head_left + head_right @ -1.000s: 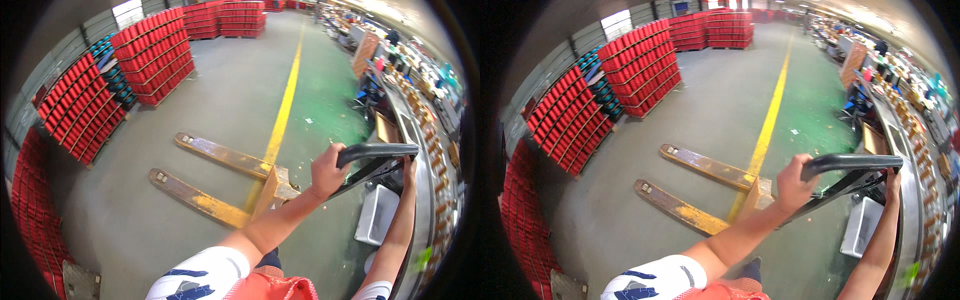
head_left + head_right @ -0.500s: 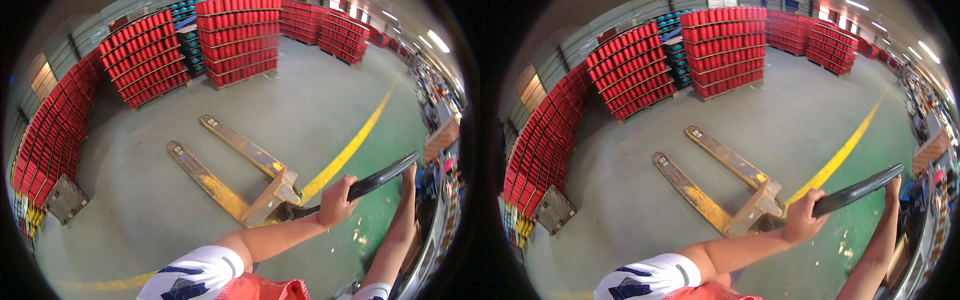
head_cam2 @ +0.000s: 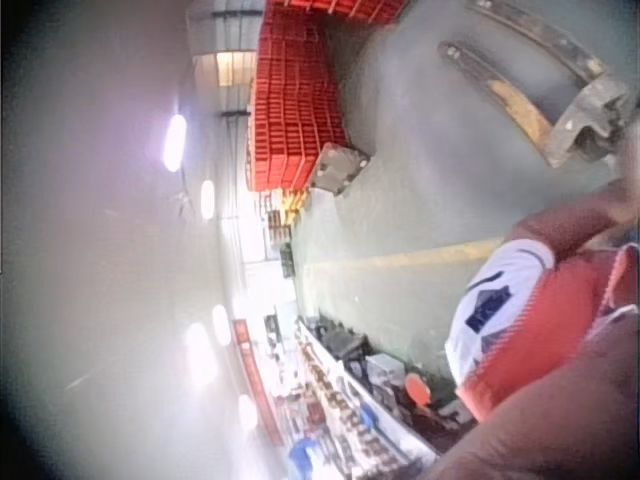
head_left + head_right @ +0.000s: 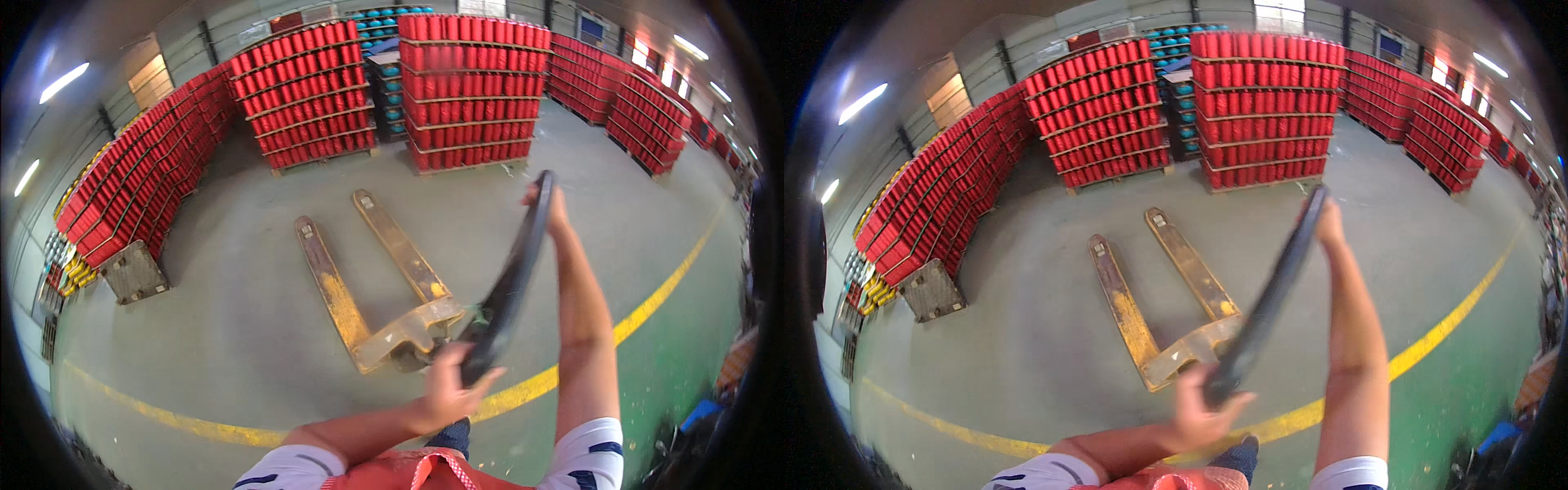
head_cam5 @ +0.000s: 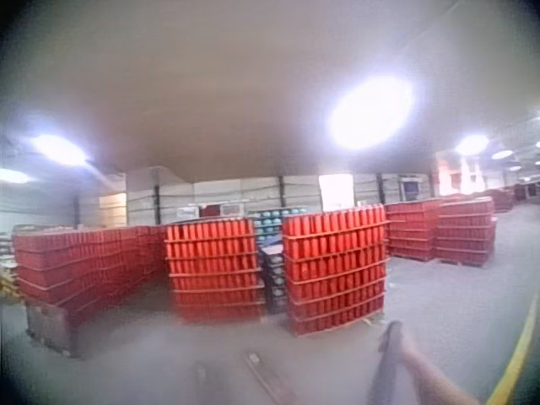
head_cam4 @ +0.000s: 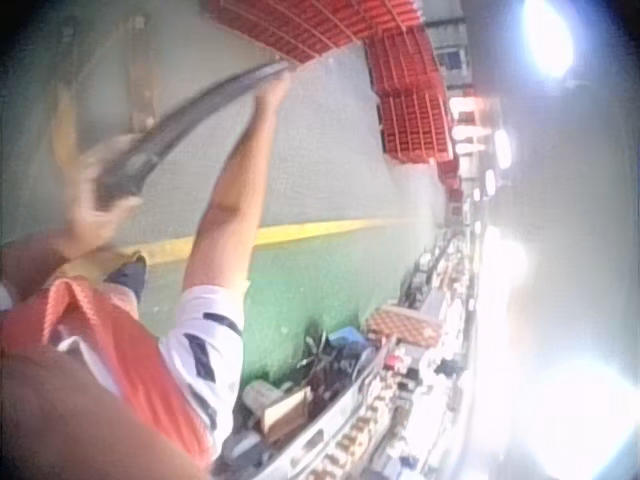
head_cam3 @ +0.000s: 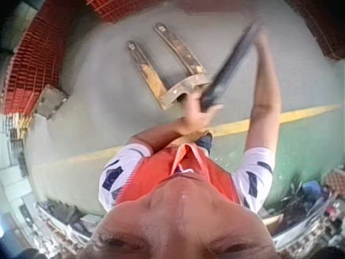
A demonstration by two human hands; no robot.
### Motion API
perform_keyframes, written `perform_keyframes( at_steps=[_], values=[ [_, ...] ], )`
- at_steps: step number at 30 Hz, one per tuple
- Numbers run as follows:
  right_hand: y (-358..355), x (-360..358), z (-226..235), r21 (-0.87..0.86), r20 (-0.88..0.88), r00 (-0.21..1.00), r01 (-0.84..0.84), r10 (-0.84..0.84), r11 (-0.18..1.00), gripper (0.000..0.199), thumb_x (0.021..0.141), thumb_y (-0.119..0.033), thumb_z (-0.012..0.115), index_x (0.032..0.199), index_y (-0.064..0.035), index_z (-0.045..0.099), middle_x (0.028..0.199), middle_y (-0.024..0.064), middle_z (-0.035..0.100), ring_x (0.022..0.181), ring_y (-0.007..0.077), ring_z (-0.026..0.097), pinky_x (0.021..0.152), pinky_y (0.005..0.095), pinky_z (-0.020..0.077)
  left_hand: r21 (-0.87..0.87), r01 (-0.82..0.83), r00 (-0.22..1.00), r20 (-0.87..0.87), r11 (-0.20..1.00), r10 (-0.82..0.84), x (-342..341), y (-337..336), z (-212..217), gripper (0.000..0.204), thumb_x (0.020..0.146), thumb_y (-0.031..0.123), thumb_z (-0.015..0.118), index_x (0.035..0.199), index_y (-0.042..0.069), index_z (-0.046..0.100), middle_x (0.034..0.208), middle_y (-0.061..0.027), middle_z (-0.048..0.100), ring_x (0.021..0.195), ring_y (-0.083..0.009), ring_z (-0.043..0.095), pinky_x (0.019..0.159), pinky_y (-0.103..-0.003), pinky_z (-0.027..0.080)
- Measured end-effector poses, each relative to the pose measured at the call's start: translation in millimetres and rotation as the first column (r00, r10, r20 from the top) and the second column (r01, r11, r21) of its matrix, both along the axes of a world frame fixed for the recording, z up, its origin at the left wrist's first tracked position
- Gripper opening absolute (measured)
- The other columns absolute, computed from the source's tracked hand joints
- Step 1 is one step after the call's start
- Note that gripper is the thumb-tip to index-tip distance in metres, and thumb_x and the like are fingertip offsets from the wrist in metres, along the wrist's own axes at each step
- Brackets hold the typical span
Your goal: The person operates a manual pallet jack to lift and move a pallet stacked with red cylindrical items through a warehouse aisle. They navigate between rows of similar pallets, reposition the load, and continue moving it toward another area.
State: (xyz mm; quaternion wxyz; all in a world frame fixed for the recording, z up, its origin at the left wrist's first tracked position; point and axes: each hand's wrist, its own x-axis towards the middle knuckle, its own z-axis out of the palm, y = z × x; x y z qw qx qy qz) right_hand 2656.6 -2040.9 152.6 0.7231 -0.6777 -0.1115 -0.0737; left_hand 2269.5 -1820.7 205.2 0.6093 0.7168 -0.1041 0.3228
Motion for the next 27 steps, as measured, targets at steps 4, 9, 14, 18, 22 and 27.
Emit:
perform_keyframes(
  at_steps=[4,9,14,18,22,27],
  values=[
    [125,-2,18,-0.154,0.229,0.971,0.109,-0.072,0.982,0.022,0.080,-0.004,0.057,0.101,0.0032,0.060,0.070,0.0064,0.060,0.061,0.0148,0.059,0.058,0.0288,0.0484,0.272,-0.395,0.910,-0.016,0.878,0.414,-8,67,-25,0.046,0.078,0.003,0.075,0.115,-0.004,0.049,0.096,-0.0116,0.059,0.078,-0.0177,0.059,0.072,-0.031,0.050],
    [218,-6,26,0.121,0.102,0.990,-0.104,0.092,0.987,0.016,0.080,-0.007,0.066,0.093,-0.0028,0.058,0.068,-0.0031,0.054,0.058,0.0054,0.050,0.053,0.0243,0.0418,-0.232,-0.679,0.717,-0.009,0.696,0.697,51,211,-36,0.033,0.078,-0.007,0.064,0.108,0.002,0.052,0.079,-0.0038,0.055,0.063,-0.0109,0.054,0.053,-0.022,0.043],
    [311,56,0,0.162,0.118,0.991,-0.076,0.057,0.984,0.017,0.081,-0.008,0.069,0.093,-0.0041,0.057,0.071,-0.0035,0.055,0.055,0.0041,0.049,0.047,0.0218,0.0391,-0.214,-0.746,0.644,0.008,0.630,0.765,142,328,-27,0.022,0.079,-0.009,0.057,0.097,0.004,0.054,0.070,0.0002,0.053,0.054,-0.0059,0.047,0.047,-0.020,0.036],
    [404,129,-8,0.171,0.173,0.985,-0.030,0.000,0.985,0.013,0.083,-0.006,0.065,0.094,-0.0049,0.057,0.064,-0.0026,0.052,0.049,0.0058,0.048,0.043,0.0240,0.0394,-0.070,-0.841,0.537,0.014,0.537,0.843,211,418,-49,0.021,0.076,-0.003,0.067,0.093,0.004,0.058,0.074,0.0000,0.056,0.066,-0.0093,0.052,0.061,-0.024,0.044],
    [502,187,-16,0.196,0.192,0.981,0.003,-0.041,0.981,0.010,0.084,-0.005,0.063,0.091,-0.0058,0.055,0.064,-0.0014,0.053,0.048,0.0070,0.049,0.044,0.0242,0.0391,-0.085,-0.811,0.584,-0.055,0.579,0.810,270,498,-51,0.020,0.074,0.003,0.073,0.088,0.004,0.058,0.072,-0.0039,0.056,0.068,-0.0110,0.052,0.066,-0.025,0.045],
    [612,280,-28,0.220,0.161,0.985,-0.100,0.065,0.970,0.010,0.082,-0.004,0.060,0.088,-0.0071,0.054,0.063,-0.0008,0.051,0.048,0.0078,0.049,0.043,0.0236,0.0373,0.035,-0.838,0.546,0.079,0.545,0.834,343,593,-45,0.021,0.074,0.006,0.075,0.087,0.004,0.058,0.069,-0.0087,0.057,0.062,-0.0146,0.053,0.063,-0.026,0.047]
  ],
)
